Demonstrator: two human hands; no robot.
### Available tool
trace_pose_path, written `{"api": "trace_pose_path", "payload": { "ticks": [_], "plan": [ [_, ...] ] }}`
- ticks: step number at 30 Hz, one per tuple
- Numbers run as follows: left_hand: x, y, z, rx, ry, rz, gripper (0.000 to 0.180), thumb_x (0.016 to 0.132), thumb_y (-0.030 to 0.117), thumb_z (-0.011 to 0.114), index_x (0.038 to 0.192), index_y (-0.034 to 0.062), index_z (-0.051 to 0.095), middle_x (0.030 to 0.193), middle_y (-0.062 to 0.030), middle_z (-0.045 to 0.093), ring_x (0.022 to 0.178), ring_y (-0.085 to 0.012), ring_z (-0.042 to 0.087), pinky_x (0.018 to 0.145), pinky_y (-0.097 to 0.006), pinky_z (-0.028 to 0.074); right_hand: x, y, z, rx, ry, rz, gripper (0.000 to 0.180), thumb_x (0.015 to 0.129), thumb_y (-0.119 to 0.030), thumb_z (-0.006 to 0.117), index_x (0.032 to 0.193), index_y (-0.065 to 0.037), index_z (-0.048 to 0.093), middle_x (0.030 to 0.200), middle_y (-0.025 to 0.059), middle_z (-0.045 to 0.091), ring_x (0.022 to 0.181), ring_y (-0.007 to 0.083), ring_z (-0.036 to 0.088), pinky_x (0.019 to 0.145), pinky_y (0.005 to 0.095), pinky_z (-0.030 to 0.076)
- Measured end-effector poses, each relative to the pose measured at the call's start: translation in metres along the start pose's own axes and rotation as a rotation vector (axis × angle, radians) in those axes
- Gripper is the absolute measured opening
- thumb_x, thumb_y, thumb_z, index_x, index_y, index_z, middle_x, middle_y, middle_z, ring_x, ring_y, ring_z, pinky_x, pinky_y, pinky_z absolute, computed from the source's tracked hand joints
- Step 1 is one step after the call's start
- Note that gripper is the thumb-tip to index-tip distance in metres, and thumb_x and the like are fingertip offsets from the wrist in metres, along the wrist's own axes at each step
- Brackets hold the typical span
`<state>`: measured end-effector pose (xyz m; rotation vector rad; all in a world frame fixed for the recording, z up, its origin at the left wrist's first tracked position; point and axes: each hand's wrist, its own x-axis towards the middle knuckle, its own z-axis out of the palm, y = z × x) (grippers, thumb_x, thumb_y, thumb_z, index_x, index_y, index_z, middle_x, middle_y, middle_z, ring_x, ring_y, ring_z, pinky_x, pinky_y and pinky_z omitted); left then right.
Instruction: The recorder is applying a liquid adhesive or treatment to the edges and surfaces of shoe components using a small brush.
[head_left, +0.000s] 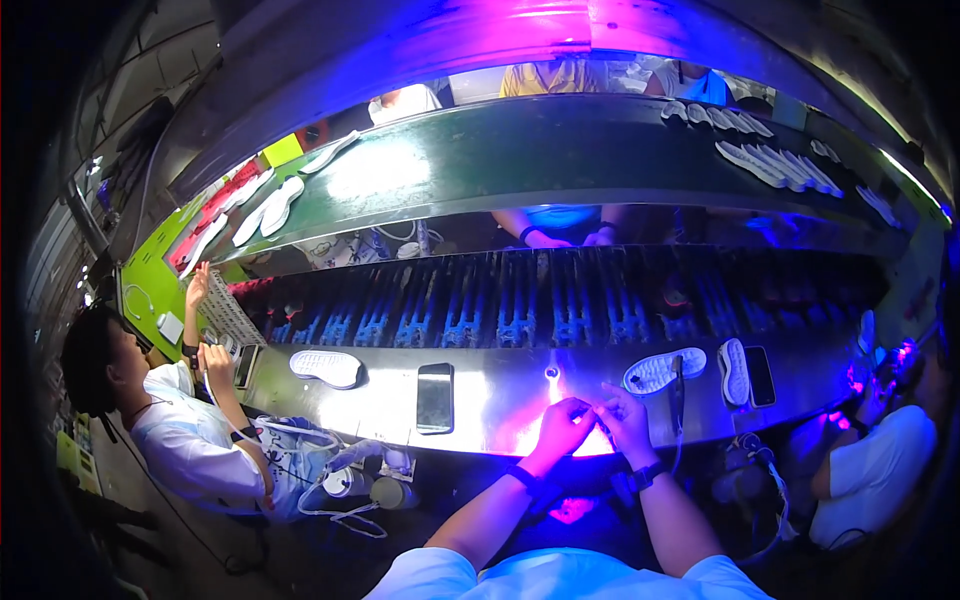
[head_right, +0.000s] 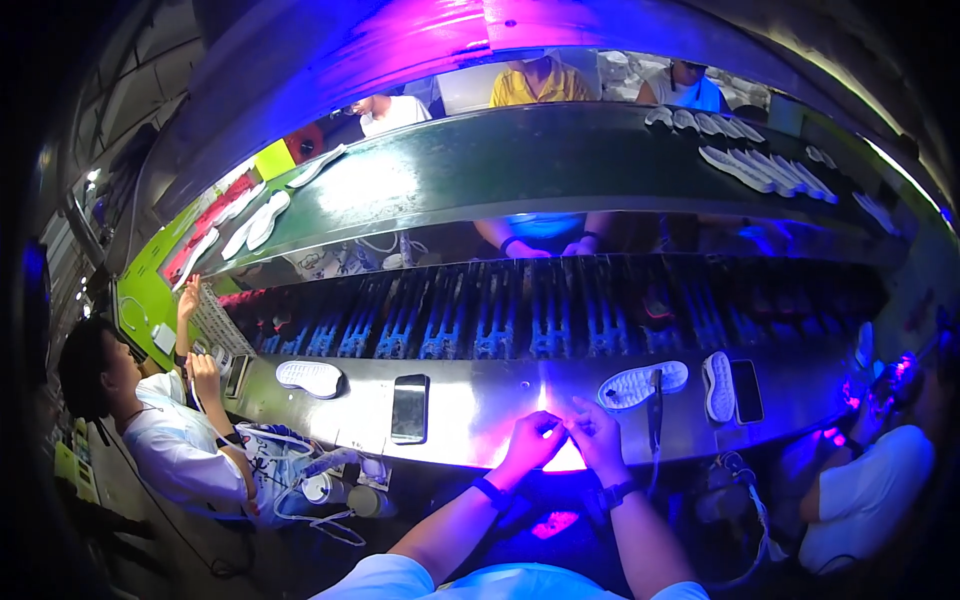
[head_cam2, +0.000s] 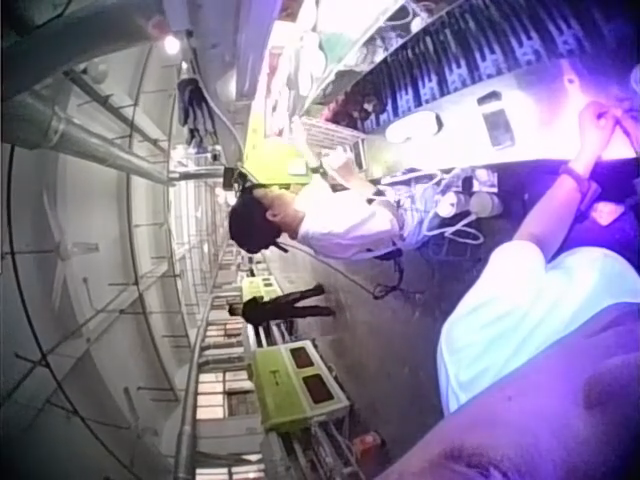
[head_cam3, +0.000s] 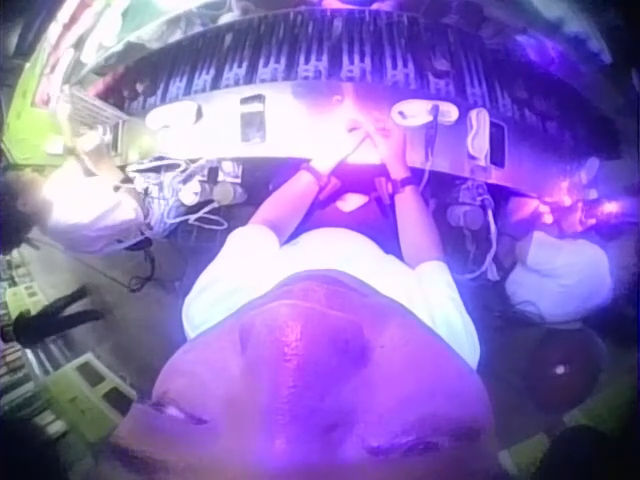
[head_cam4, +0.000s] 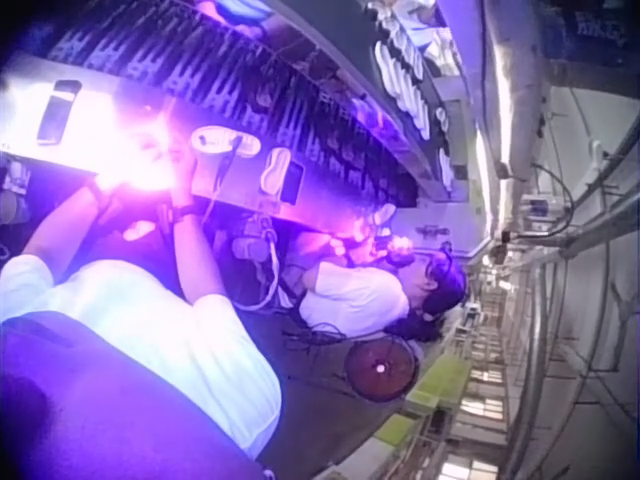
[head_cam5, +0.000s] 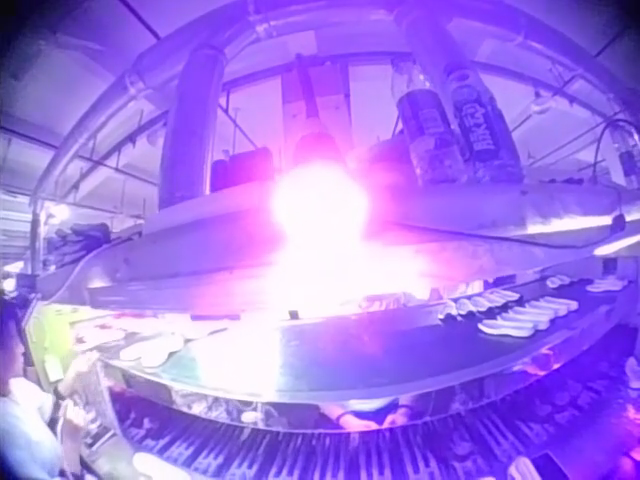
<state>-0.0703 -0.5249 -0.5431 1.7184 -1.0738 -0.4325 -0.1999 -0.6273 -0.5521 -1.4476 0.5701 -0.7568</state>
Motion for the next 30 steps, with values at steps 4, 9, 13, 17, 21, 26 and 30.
{"api": "trace_pose_path", "payload": {
  "ticks": [4, 9, 13, 17, 21, 26, 30],
  "plan": [
    [0.000, -0.003, 0.004, -0.009, 0.035, 0.013, 0.028, 0.087, 0.026, 0.073, 0.096, -0.0008, 0.074, 0.086, -0.0164, 0.073, 0.079, -0.0281, 0.073, 0.070, -0.036, 0.056, 0.000, 0.002, -0.003, 0.072, -0.014, 0.071, 0.032, 0.090, -0.008, 0.069, 0.121, 0.001, 0.068, 0.096, 0.0073, 0.073, 0.085, 0.0129, 0.068, 0.078, 0.0282, 0.054],
    [0.001, -0.012, 0.004, -0.050, 0.029, 0.034, 0.027, 0.086, 0.024, 0.071, 0.097, -0.0006, 0.074, 0.088, -0.0167, 0.073, 0.079, -0.0280, 0.073, 0.071, -0.036, 0.057, 0.001, -0.012, 0.004, -0.128, -0.019, -0.061, 0.021, 0.089, -0.009, 0.068, 0.105, 0.002, 0.075, 0.108, 0.0118, 0.074, 0.099, 0.0176, 0.069, 0.092, 0.0327, 0.053],
    [0.000, -0.005, 0.006, -0.046, 0.029, 0.029, 0.026, 0.086, 0.023, 0.071, 0.098, -0.0002, 0.074, 0.089, -0.0167, 0.073, 0.080, -0.0282, 0.073, 0.071, -0.036, 0.057, -0.002, -0.006, -0.002, -0.096, -0.013, -0.020, 0.021, 0.090, -0.009, 0.068, 0.105, 0.002, 0.075, 0.103, 0.0093, 0.074, 0.092, 0.0158, 0.069, 0.086, 0.0309, 0.054],
    [-0.001, -0.004, 0.006, -0.028, 0.019, 0.034, 0.026, 0.086, 0.023, 0.071, 0.097, 0.0003, 0.074, 0.088, -0.0163, 0.073, 0.079, -0.0285, 0.073, 0.072, -0.036, 0.057, -0.002, 0.002, -0.005, 0.008, -0.024, 0.074, 0.021, 0.091, -0.008, 0.067, 0.108, 0.003, 0.073, 0.094, 0.0067, 0.073, 0.078, 0.0113, 0.067, 0.071, 0.0268, 0.053],
    [0.000, 0.002, 0.006, -0.023, 0.044, 0.045, 0.024, 0.086, 0.023, 0.071, 0.094, 0.0006, 0.075, 0.087, -0.0154, 0.073, 0.078, -0.0281, 0.072, 0.070, -0.036, 0.056, 0.001, 0.007, -0.012, -0.112, -0.074, -0.034, 0.023, 0.093, -0.007, 0.066, 0.113, 0.003, 0.069, 0.089, 0.0065, 0.071, 0.072, 0.0094, 0.065, 0.064, 0.0240, 0.051],
    [0.001, -0.005, 0.006, -0.004, 0.039, 0.014, 0.024, 0.086, 0.023, 0.072, 0.095, 0.0007, 0.074, 0.087, -0.0151, 0.073, 0.079, -0.0277, 0.073, 0.070, -0.036, 0.056, 0.002, 0.002, -0.002, 0.042, -0.010, 0.043, 0.024, 0.094, -0.010, 0.066, 0.113, 0.004, 0.070, 0.086, 0.0062, 0.071, 0.066, 0.0092, 0.063, 0.060, 0.0235, 0.050],
    [0.002, -0.002, 0.006, -0.021, 0.050, 0.026, 0.024, 0.086, 0.023, 0.072, 0.094, 0.0000, 0.074, 0.086, -0.0162, 0.073, 0.078, -0.0285, 0.073, 0.069, -0.036, 0.056, 0.002, 0.011, -0.008, -0.039, -0.063, -0.029, 0.020, 0.091, -0.008, 0.070, 0.107, 0.004, 0.072, 0.084, 0.0033, 0.069, 0.064, 0.0066, 0.058, 0.056, 0.0214, 0.046]
  ]
}}
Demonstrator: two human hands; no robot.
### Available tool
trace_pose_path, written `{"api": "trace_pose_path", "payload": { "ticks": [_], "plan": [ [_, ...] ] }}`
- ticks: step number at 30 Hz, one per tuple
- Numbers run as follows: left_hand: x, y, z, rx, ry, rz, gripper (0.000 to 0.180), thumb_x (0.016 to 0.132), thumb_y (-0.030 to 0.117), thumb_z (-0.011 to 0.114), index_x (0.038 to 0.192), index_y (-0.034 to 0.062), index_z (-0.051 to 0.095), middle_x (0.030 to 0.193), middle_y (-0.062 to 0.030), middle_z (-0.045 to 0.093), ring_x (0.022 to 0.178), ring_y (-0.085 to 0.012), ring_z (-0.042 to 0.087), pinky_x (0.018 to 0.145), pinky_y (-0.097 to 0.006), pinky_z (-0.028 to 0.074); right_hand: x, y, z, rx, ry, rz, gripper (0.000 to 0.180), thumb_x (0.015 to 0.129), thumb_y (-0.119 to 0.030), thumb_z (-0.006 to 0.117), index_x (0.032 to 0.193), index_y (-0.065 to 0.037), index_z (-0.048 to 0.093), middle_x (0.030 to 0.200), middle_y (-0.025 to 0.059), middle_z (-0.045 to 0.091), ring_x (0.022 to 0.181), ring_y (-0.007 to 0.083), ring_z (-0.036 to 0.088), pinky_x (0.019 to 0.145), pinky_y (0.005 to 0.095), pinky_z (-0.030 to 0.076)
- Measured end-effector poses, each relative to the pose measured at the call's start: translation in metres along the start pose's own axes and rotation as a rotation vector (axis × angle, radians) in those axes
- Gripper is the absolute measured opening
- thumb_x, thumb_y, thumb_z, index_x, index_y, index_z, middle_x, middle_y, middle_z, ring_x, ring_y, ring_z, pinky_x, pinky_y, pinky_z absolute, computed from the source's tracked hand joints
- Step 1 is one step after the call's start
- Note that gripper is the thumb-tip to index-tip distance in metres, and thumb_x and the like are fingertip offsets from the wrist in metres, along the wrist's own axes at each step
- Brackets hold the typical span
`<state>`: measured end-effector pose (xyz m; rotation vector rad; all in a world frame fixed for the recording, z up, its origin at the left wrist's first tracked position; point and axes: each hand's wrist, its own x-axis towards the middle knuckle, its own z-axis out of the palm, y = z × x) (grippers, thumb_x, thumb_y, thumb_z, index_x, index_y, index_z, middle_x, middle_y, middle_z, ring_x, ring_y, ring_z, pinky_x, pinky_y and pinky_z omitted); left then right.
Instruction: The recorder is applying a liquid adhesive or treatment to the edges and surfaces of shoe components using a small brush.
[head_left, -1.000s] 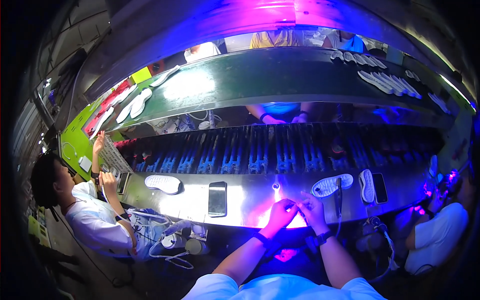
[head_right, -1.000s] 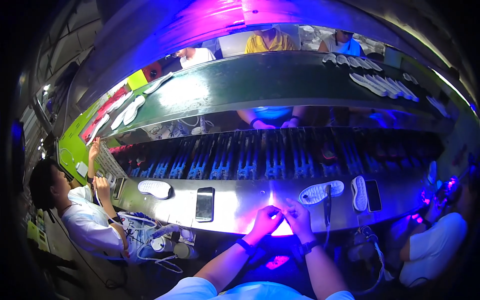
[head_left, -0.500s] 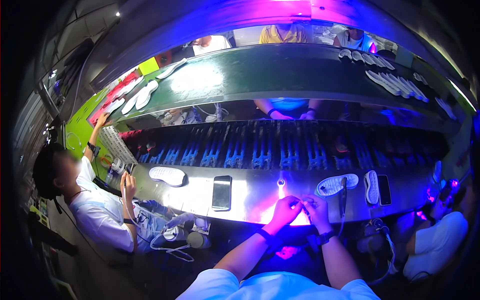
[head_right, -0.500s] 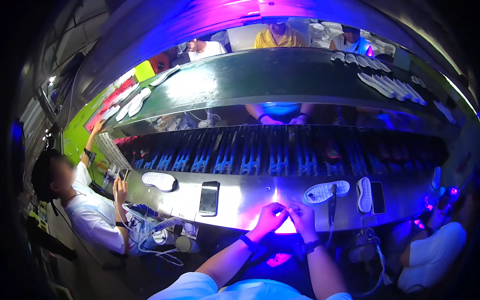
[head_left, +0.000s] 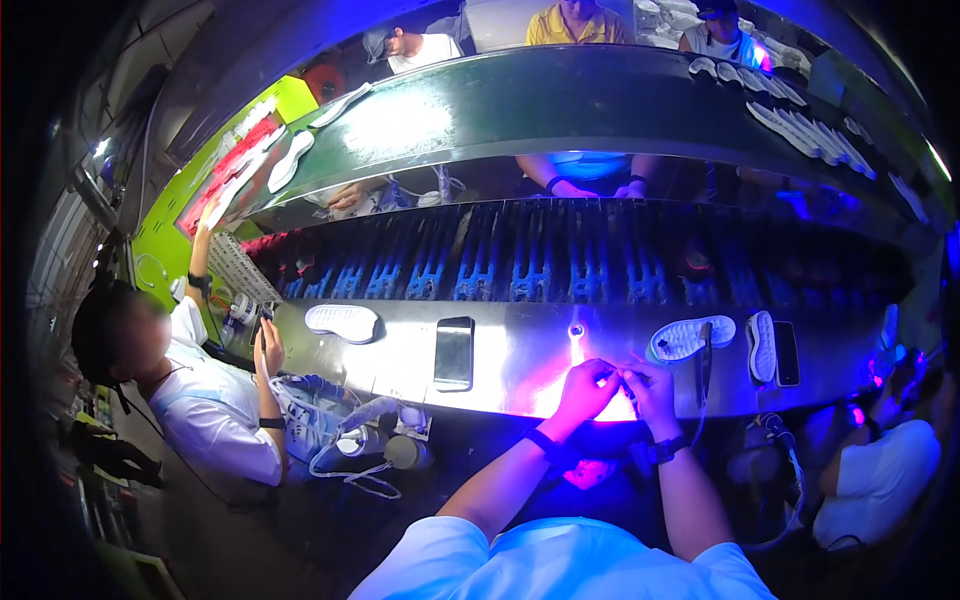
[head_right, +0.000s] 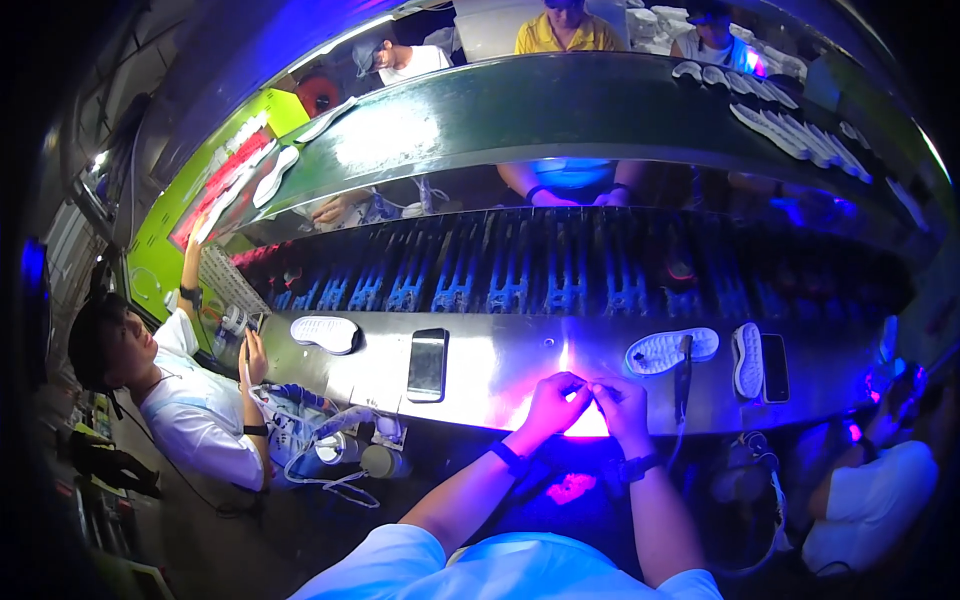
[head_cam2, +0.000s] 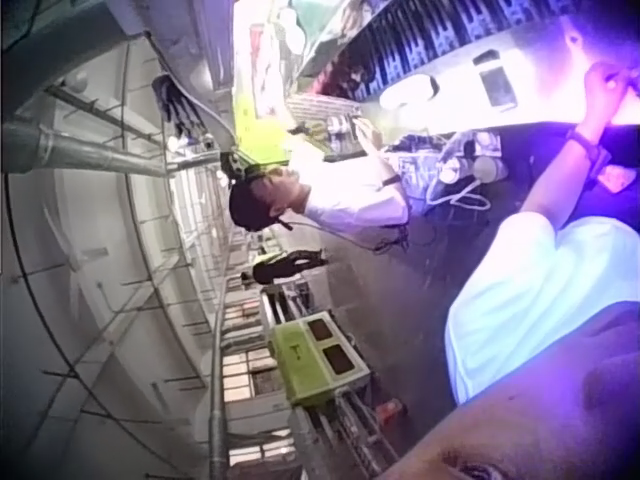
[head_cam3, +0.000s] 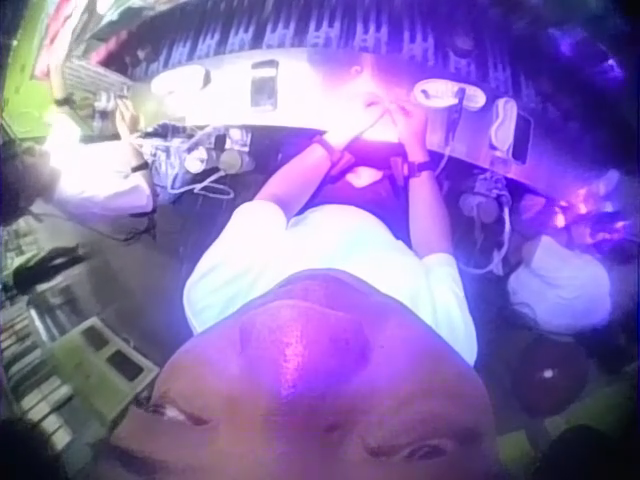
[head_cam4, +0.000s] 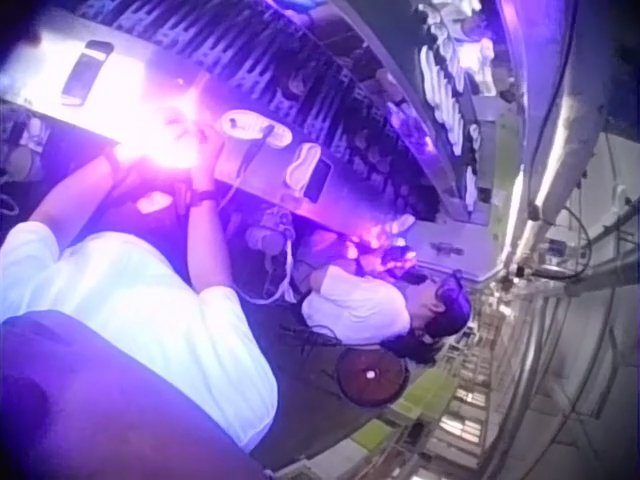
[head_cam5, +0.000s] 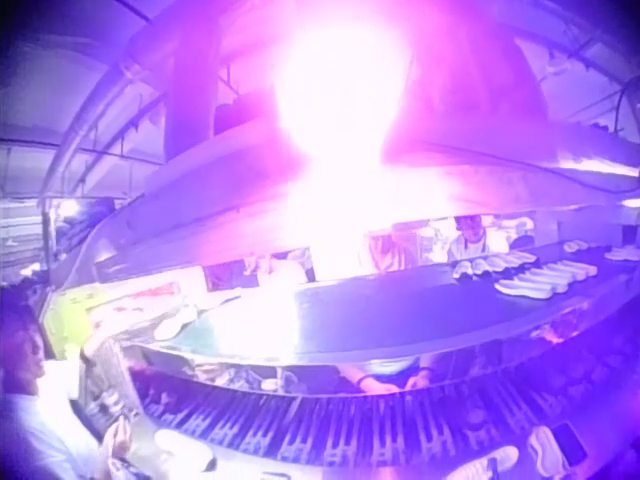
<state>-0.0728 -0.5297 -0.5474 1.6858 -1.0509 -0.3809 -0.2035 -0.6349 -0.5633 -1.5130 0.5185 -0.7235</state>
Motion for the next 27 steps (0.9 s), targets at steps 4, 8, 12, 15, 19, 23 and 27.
{"api": "trace_pose_path", "payload": {
  "ticks": [4, 8, 12, 15, 19, 23, 27],
  "plan": [
    [0.001, -0.005, 0.007, -0.032, -0.022, 0.000, 0.022, 0.086, 0.019, 0.074, 0.094, -0.0013, 0.073, 0.086, -0.0159, 0.073, 0.078, -0.0263, 0.074, 0.069, -0.035, 0.057, -0.002, -0.007, 0.000, 0.042, 0.063, 0.040, 0.020, 0.094, -0.011, 0.067, 0.107, 0.003, 0.073, 0.084, 0.0061, 0.071, 0.069, 0.0085, 0.063, 0.069, 0.0246, 0.052],
    [-0.001, -0.011, 0.008, -0.102, -0.034, -0.037, 0.020, 0.087, 0.015, 0.075, 0.095, -0.0027, 0.073, 0.088, -0.0158, 0.074, 0.083, -0.0242, 0.075, 0.075, -0.034, 0.059, -0.001, 0.005, 0.000, -0.120, 0.050, -0.169, 0.017, 0.090, -0.013, 0.073, 0.100, 0.001, 0.076, 0.104, 0.0110, 0.073, 0.089, 0.0137, 0.068, 0.073, 0.0254, 0.055],
    [0.000, -0.017, 0.003, -0.043, -0.002, 0.059, 0.012, 0.086, 0.009, 0.074, 0.093, -0.0021, 0.072, 0.084, -0.0120, 0.073, 0.077, -0.0170, 0.070, 0.071, -0.031, 0.056, 0.002, 0.002, 0.008, -0.082, 0.074, -0.103, 0.022, 0.092, -0.012, 0.072, 0.109, 0.002, 0.073, 0.103, 0.0080, 0.073, 0.088, 0.0128, 0.069, 0.078, 0.0266, 0.056],
    [0.002, -0.014, 0.006, -0.027, -0.019, -0.017, 0.013, 0.087, 0.010, 0.074, 0.090, -0.0029, 0.072, 0.081, -0.0120, 0.072, 0.073, -0.0166, 0.068, 0.068, -0.032, 0.054, 0.000, 0.003, 0.002, -0.070, 0.068, -0.096, 0.017, 0.090, -0.009, 0.072, 0.104, 0.000, 0.075, 0.099, 0.0074, 0.073, 0.089, 0.0135, 0.070, 0.079, 0.0281, 0.056],
    [0.002, -0.006, 0.008, -0.098, -0.037, -0.058, 0.016, 0.090, 0.013, 0.072, 0.090, -0.0032, 0.071, 0.080, -0.0121, 0.072, 0.073, -0.0164, 0.068, 0.067, -0.032, 0.054, -0.002, -0.005, 0.002, -0.083, 0.130, -0.031, 0.015, 0.090, -0.008, 0.071, 0.102, 0.000, 0.076, 0.097, 0.0064, 0.074, 0.088, 0.0130, 0.069, 0.078, 0.0281, 0.055],
    [0.002, -0.019, 0.009, -0.041, -0.043, -0.043, 0.018, 0.091, 0.014, 0.071, 0.090, -0.0037, 0.071, 0.080, -0.0120, 0.073, 0.073, -0.0160, 0.068, 0.066, -0.031, 0.053, -0.002, -0.003, 0.001, -0.107, 0.095, -0.086, 0.015, 0.090, -0.009, 0.071, 0.101, -0.001, 0.076, 0.097, 0.0064, 0.074, 0.088, 0.0131, 0.069, 0.077, 0.0278, 0.054],
    [0.002, -0.024, 0.012, -0.055, -0.021, -0.037, 0.019, 0.091, 0.015, 0.071, 0.090, -0.0041, 0.071, 0.080, -0.0122, 0.073, 0.074, -0.0156, 0.068, 0.067, -0.031, 0.053, 0.000, 0.005, -0.001, -0.106, 0.086, -0.085, 0.015, 0.090, -0.010, 0.071, 0.101, -0.001, 0.076, 0.098, 0.0066, 0.074, 0.088, 0.0138, 0.069, 0.078, 0.0282, 0.054]
  ]
}}
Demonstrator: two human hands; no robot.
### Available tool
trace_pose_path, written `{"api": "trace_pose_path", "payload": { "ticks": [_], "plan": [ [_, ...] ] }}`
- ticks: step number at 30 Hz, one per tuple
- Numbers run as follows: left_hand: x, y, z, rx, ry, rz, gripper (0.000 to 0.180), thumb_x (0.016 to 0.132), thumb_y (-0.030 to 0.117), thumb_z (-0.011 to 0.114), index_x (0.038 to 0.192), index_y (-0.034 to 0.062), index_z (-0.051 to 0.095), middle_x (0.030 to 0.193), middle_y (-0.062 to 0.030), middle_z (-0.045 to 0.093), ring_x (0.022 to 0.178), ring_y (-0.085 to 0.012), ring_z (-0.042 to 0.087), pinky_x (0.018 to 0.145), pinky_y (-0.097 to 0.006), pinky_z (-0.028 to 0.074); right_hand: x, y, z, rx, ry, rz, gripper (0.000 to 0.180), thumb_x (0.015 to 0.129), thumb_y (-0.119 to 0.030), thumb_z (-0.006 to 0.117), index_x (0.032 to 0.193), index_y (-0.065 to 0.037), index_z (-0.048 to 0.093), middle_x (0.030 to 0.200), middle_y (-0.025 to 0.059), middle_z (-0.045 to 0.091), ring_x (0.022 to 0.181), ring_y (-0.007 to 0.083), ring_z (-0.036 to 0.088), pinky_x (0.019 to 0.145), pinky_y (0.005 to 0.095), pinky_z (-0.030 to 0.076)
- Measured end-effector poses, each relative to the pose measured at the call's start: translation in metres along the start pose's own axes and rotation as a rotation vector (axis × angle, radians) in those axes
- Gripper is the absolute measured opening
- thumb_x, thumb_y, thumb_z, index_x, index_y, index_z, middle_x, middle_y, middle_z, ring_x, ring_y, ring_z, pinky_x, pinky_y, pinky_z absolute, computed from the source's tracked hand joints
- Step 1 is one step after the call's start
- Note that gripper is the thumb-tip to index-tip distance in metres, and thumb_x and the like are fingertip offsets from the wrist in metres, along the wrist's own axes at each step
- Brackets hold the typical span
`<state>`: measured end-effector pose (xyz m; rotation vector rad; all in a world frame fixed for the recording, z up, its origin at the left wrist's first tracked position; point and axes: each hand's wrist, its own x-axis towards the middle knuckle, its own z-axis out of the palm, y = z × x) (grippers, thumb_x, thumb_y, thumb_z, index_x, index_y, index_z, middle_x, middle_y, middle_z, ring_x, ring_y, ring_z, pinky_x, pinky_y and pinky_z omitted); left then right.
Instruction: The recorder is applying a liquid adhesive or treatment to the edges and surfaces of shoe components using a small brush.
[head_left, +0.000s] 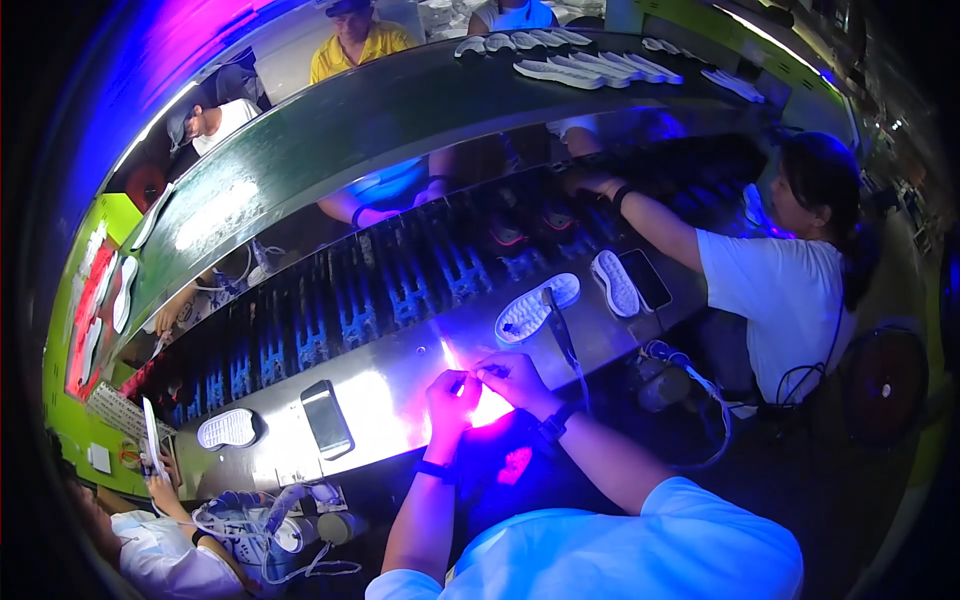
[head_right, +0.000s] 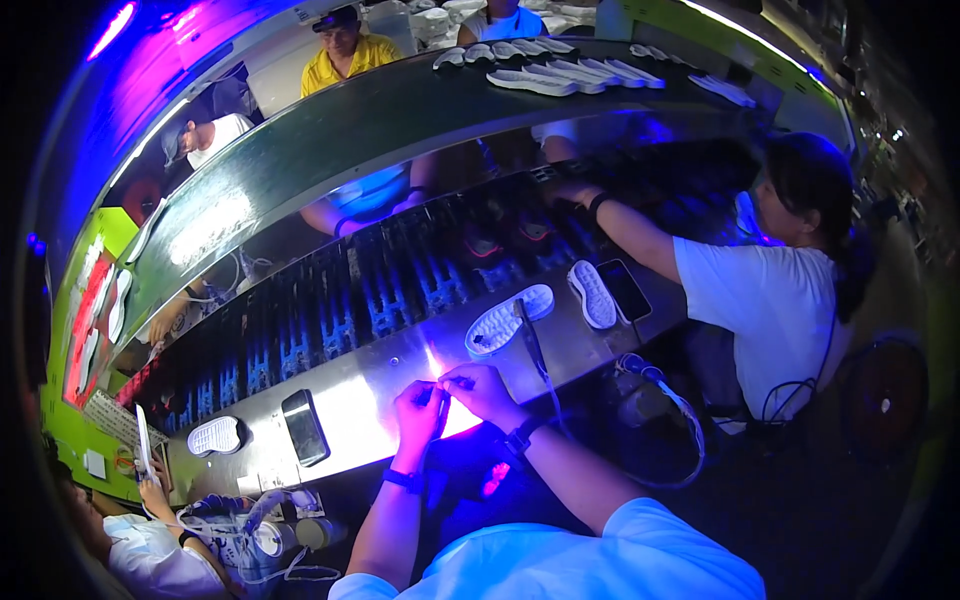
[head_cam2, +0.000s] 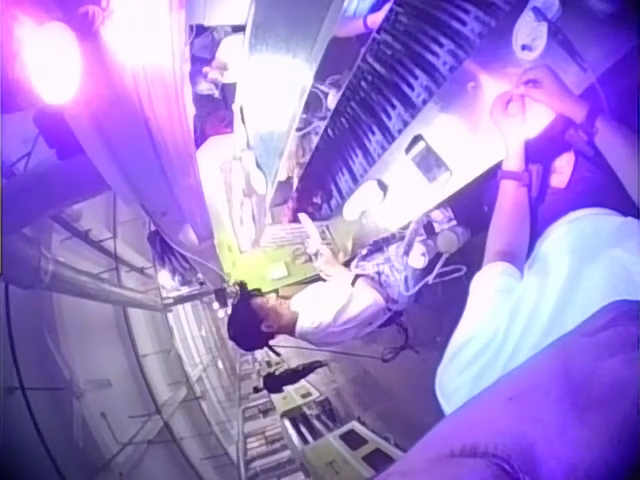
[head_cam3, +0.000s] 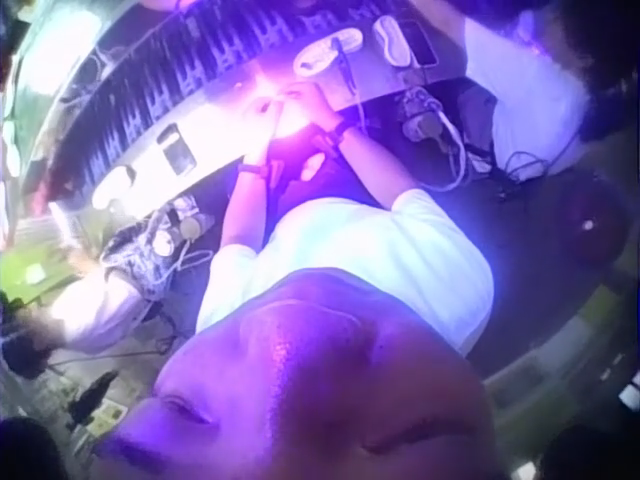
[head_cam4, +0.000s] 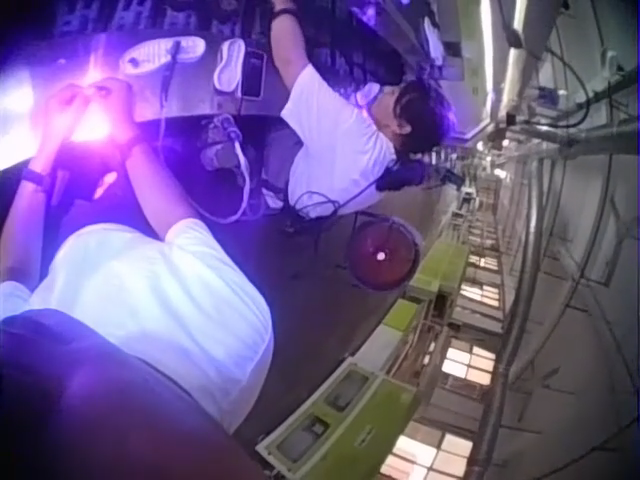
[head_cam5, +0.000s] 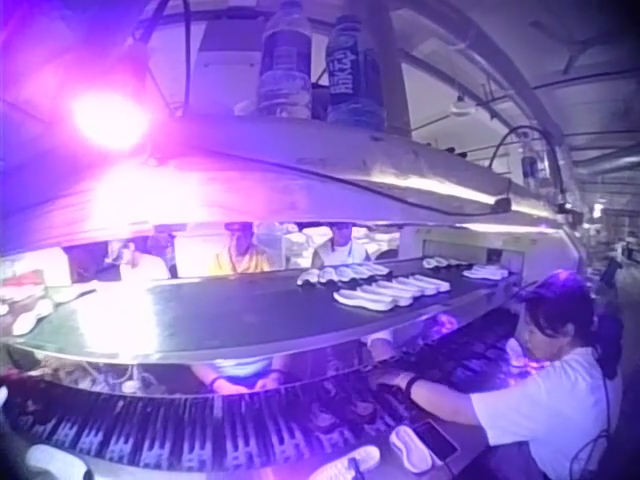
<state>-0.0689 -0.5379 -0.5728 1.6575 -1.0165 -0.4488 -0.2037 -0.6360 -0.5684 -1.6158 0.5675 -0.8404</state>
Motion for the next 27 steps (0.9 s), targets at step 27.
{"api": "trace_pose_path", "payload": {
  "ticks": [27],
  "plan": [
    [0.000, 0.015, -0.001, 0.005, -0.012, -0.025, 0.021, 0.089, 0.017, 0.073, 0.090, -0.0039, 0.072, 0.079, -0.0138, 0.072, 0.074, -0.0200, 0.070, 0.068, -0.033, 0.055, 0.001, 0.008, -0.002, 0.088, -0.062, 0.056, 0.022, 0.092, -0.008, 0.070, 0.113, -0.004, 0.075, 0.109, 0.0073, 0.073, 0.111, 0.0150, 0.063, 0.091, 0.0306, 0.053]
  ]
}}
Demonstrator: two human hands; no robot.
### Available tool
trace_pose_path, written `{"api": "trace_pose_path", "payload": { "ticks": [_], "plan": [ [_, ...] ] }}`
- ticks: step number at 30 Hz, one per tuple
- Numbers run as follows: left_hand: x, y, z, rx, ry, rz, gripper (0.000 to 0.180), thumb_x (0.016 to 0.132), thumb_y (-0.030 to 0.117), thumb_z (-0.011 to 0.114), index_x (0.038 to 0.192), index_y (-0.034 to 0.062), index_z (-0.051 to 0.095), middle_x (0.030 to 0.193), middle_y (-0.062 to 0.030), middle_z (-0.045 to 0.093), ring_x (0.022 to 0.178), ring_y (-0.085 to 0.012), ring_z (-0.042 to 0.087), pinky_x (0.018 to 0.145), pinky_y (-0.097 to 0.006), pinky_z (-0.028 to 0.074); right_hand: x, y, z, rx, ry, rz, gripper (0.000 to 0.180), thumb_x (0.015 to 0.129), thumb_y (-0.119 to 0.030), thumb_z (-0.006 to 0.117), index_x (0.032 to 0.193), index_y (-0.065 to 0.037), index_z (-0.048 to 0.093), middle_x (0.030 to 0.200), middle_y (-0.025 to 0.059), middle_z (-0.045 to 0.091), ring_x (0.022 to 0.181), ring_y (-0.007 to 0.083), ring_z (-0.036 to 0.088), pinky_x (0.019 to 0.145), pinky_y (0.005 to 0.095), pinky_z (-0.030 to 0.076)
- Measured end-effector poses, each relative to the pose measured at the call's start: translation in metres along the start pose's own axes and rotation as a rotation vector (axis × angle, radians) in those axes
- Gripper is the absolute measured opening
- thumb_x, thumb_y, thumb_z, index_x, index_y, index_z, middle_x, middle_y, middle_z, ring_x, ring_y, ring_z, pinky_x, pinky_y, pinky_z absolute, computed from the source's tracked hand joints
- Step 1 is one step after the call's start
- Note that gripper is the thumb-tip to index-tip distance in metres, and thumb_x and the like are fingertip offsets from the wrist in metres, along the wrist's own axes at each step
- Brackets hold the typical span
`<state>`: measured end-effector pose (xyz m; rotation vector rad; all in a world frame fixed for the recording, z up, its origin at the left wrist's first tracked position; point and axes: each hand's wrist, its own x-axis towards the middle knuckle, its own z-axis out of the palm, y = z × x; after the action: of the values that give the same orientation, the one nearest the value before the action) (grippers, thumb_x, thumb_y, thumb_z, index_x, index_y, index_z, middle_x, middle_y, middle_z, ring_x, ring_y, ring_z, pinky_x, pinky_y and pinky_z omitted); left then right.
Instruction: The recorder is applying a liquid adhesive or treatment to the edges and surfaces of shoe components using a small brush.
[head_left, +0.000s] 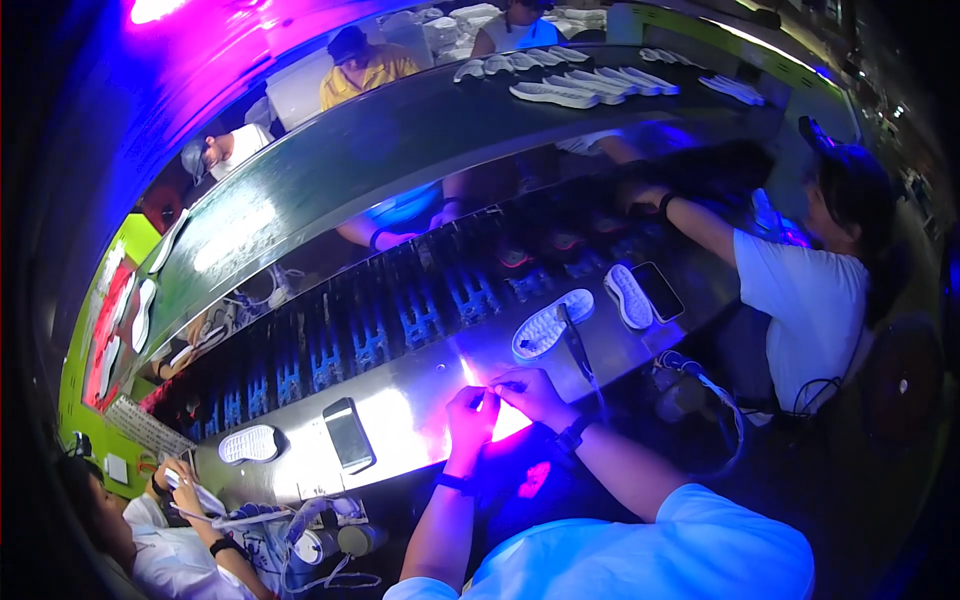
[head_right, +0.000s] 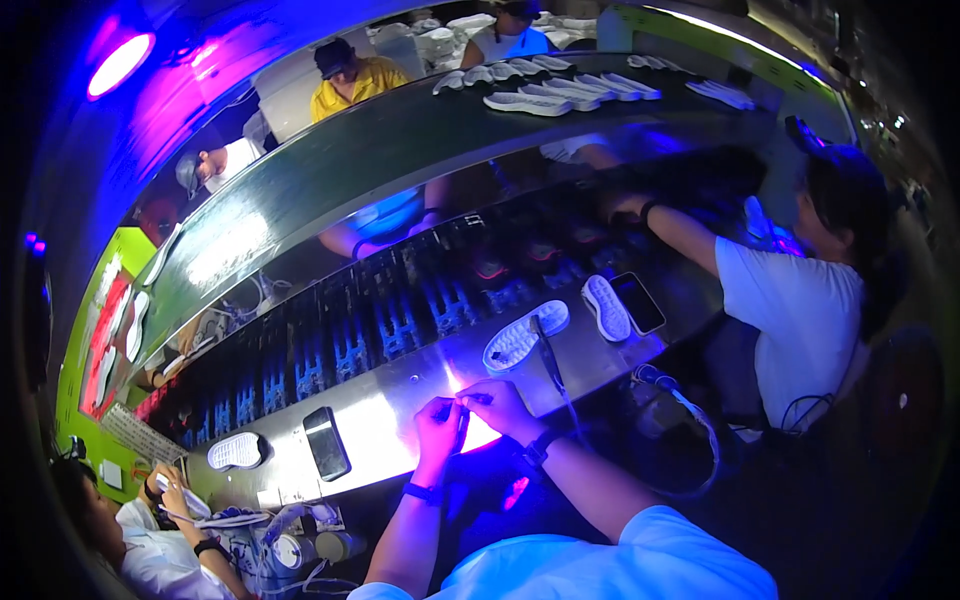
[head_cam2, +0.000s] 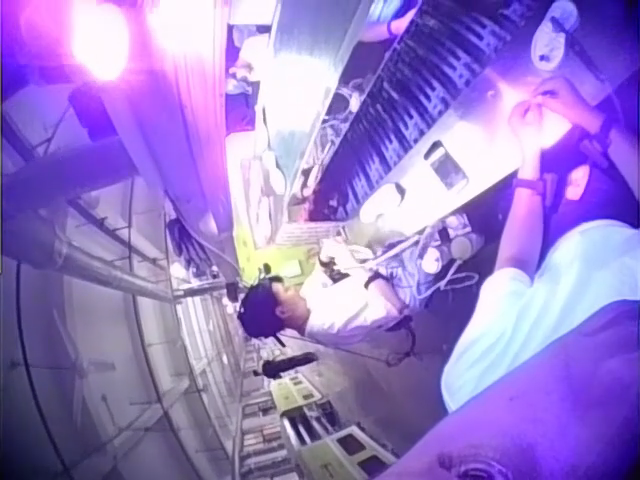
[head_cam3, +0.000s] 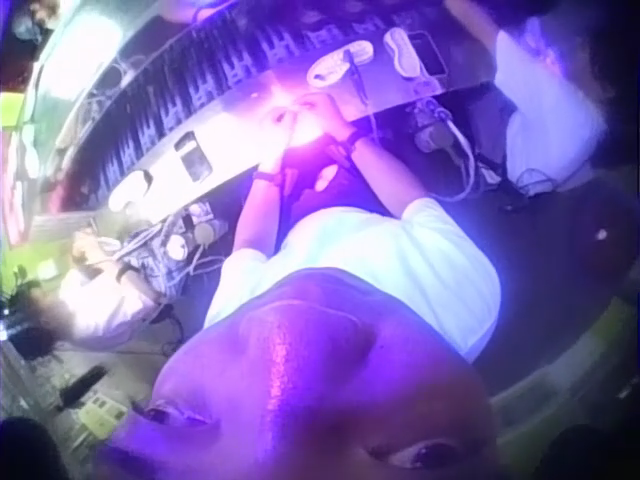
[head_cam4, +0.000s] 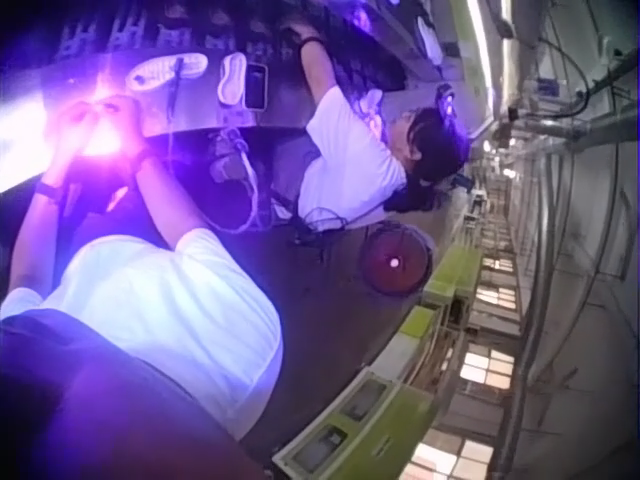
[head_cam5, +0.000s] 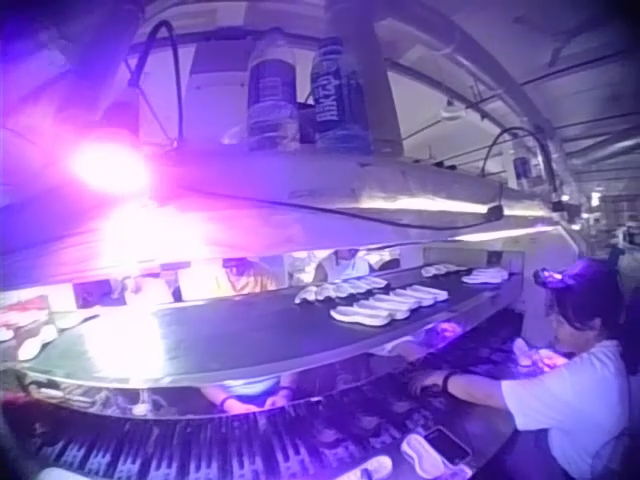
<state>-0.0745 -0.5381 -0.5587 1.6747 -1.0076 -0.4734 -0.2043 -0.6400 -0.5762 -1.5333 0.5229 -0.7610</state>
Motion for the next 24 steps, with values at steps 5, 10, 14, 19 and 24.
{"api": "trace_pose_path", "payload": {
  "ticks": [5, 10, 14, 19, 24],
  "plan": [
    [0.001, 0.004, 0.000, -0.053, 0.001, -0.042, 0.019, 0.089, 0.015, 0.073, 0.089, -0.0037, 0.072, 0.078, -0.0109, 0.071, 0.072, -0.0160, 0.067, 0.066, -0.031, 0.053, 0.001, -0.006, 0.003, -0.059, 0.114, -0.035, 0.022, 0.091, -0.011, 0.072, 0.112, -0.002, 0.074, 0.101, 0.0070, 0.074, 0.090, 0.0137, 0.069, 0.080, 0.0282, 0.054],
    [0.000, -0.004, 0.002, -0.038, 0.003, -0.037, 0.019, 0.090, 0.015, 0.071, 0.089, -0.0038, 0.072, 0.077, -0.0116, 0.071, 0.071, -0.0169, 0.067, 0.066, -0.032, 0.053, 0.000, -0.004, 0.005, -0.043, 0.094, -0.017, 0.022, 0.090, -0.016, 0.075, 0.108, -0.004, 0.076, 0.100, 0.0066, 0.074, 0.089, 0.0137, 0.069, 0.081, 0.0300, 0.054],
    [0.000, -0.004, 0.003, 0.004, 0.005, 0.029, 0.019, 0.090, 0.016, 0.071, 0.088, -0.0034, 0.072, 0.076, -0.0114, 0.071, 0.070, -0.0169, 0.068, 0.066, -0.032, 0.053, -0.002, 0.000, 0.000, -0.067, 0.043, -0.033, 0.023, 0.089, -0.017, 0.076, 0.108, -0.004, 0.076, 0.099, 0.0063, 0.074, 0.088, 0.0135, 0.068, 0.081, 0.0303, 0.054],
    [0.000, -0.007, 0.005, -0.038, 0.011, 0.001, 0.020, 0.090, 0.016, 0.071, 0.087, -0.0033, 0.072, 0.075, -0.0108, 0.071, 0.070, -0.0161, 0.067, 0.065, -0.031, 0.052, -0.001, -0.006, 0.003, -0.064, 0.117, -0.015, 0.022, 0.089, -0.017, 0.076, 0.105, -0.003, 0.076, 0.096, 0.0062, 0.074, 0.088, 0.0133, 0.068, 0.080, 0.0300, 0.054],
    [0.000, -0.004, 0.004, -0.046, 0.000, 0.020, 0.021, 0.091, 0.017, 0.070, 0.088, -0.0034, 0.072, 0.075, -0.0102, 0.071, 0.069, -0.0150, 0.066, 0.064, -0.032, 0.052, -0.002, 0.005, -0.003, -0.086, 0.030, -0.021, 0.025, 0.090, -0.014, 0.074, 0.112, -0.004, 0.074, 0.106, 0.0060, 0.073, 0.092, 0.0126, 0.067, 0.081, 0.0281, 0.053]
  ]
}}
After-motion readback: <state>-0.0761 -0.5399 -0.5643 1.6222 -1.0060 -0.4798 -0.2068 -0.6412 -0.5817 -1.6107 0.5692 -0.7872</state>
